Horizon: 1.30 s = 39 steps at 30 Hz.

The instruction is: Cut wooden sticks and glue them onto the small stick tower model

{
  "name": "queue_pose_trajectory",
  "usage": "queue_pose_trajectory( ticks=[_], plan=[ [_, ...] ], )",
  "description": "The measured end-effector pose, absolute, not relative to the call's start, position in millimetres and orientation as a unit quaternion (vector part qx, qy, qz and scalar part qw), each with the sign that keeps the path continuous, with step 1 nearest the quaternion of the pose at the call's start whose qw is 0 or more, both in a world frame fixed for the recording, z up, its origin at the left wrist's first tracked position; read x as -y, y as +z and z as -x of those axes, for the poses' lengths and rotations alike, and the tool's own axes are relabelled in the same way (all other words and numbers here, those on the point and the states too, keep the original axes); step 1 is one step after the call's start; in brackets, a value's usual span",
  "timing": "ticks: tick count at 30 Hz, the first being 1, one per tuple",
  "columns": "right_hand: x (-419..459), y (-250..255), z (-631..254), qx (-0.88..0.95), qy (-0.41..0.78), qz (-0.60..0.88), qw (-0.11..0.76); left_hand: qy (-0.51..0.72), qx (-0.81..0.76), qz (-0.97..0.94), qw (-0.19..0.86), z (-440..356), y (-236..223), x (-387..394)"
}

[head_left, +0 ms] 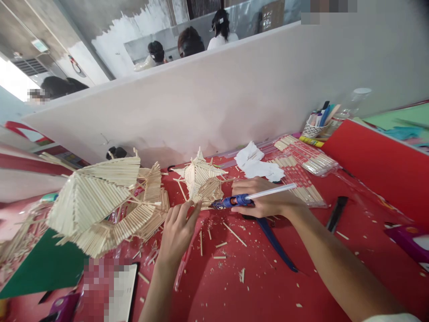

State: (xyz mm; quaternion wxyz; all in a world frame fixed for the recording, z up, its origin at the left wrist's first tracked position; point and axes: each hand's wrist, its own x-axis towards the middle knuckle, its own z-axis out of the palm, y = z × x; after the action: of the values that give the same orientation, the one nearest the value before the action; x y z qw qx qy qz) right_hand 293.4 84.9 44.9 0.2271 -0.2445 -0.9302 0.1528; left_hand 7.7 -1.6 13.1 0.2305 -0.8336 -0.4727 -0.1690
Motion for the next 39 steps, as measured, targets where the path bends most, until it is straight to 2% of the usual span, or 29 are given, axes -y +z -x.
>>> queue_pose_trajectory(
  ticks=[19,39],
  plan=[
    [-83.9,47.4,-291.8,0.932,0.142,0.249,0.223,-0.179,0.484,0.829,0.216,-5.5,11.7,-0.1],
    [-87.2,42.2,-292.4,0.926,0.166,0.249,0.231,-0.25,0.464,0.822,0.218,1.1,3.9,0.1]
  ],
)
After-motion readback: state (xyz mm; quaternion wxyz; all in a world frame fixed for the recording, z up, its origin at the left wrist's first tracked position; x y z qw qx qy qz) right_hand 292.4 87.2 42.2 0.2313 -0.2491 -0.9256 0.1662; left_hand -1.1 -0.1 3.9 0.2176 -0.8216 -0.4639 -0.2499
